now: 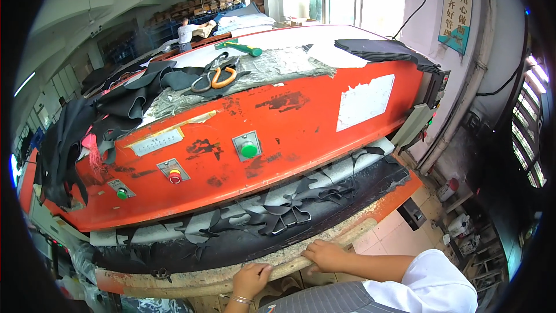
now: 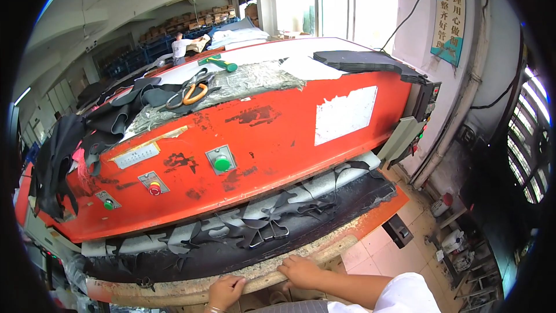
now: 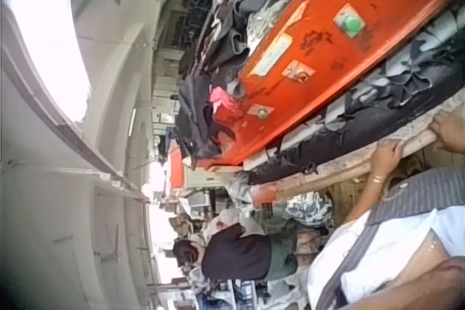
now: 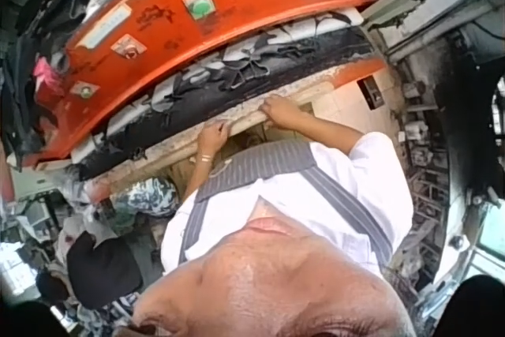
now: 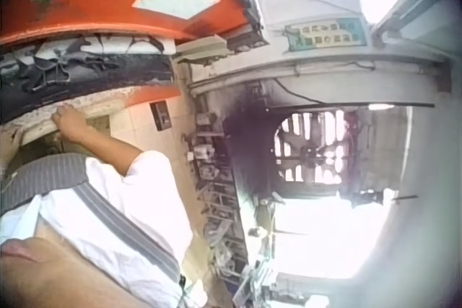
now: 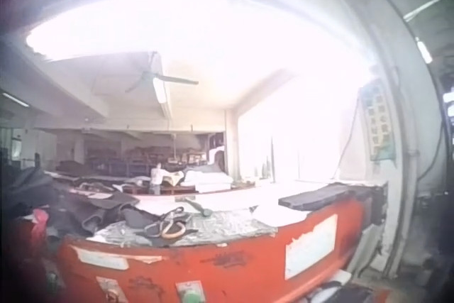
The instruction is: Operating an industrial hydraulic press to cut shoe components from sheets of black material using metal dies.
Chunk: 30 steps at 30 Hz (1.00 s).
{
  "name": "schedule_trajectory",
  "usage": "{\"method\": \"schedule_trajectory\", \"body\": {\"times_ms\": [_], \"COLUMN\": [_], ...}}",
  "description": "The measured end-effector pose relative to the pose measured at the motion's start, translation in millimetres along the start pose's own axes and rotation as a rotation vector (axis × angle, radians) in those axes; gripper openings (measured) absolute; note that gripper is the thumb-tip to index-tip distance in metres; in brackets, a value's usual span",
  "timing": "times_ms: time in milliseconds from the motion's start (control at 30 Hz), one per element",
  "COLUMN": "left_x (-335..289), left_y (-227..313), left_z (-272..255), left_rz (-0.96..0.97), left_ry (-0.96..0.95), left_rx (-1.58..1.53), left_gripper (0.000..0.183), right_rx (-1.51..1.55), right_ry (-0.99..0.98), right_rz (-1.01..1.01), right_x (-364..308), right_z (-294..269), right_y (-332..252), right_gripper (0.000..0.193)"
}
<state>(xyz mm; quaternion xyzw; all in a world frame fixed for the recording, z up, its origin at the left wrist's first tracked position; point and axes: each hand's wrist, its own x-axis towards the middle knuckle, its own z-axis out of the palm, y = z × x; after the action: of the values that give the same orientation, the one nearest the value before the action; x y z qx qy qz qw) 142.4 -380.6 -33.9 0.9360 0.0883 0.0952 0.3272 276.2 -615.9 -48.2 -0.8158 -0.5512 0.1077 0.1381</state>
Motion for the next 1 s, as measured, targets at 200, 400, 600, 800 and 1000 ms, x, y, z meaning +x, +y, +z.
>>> {"method": "schedule_trajectory", "body": {"times_ms": [200,400,600,800,1000], "left_x": [-4.2,-11.4,-9.3,-89.2,-66.0], "left_y": [-8.4,-9.2,19.8,42.0,91.0], "left_z": [24.5,30.0,10.0,63.6,73.2], "left_rz": [-0.005,-0.021,-0.244,-0.281,-0.324], "left_ry": [0.088,0.127,-0.172,-0.343,-0.258], "left_rx": [0.169,0.199,0.071,-0.135,-0.267], "left_gripper": [0.024,0.025,0.038,0.036,0.032], "right_rx": [-0.085,-0.057,0.149,-0.198,-0.169], "right_ry": [0.118,-0.030,0.178,0.330,0.271], "right_rz": [0.113,0.001,0.170,0.521,0.438], "right_x": [7.3,7.4,56.2,63.5,75.7], "right_z": [10.2,-1.6,-89.6,-73.2,-84.2], "right_y": [-4.9,5.2,87.3,154.4,188.1], "right_gripper": [0.042,0.043,0.052,0.093,0.095]}}
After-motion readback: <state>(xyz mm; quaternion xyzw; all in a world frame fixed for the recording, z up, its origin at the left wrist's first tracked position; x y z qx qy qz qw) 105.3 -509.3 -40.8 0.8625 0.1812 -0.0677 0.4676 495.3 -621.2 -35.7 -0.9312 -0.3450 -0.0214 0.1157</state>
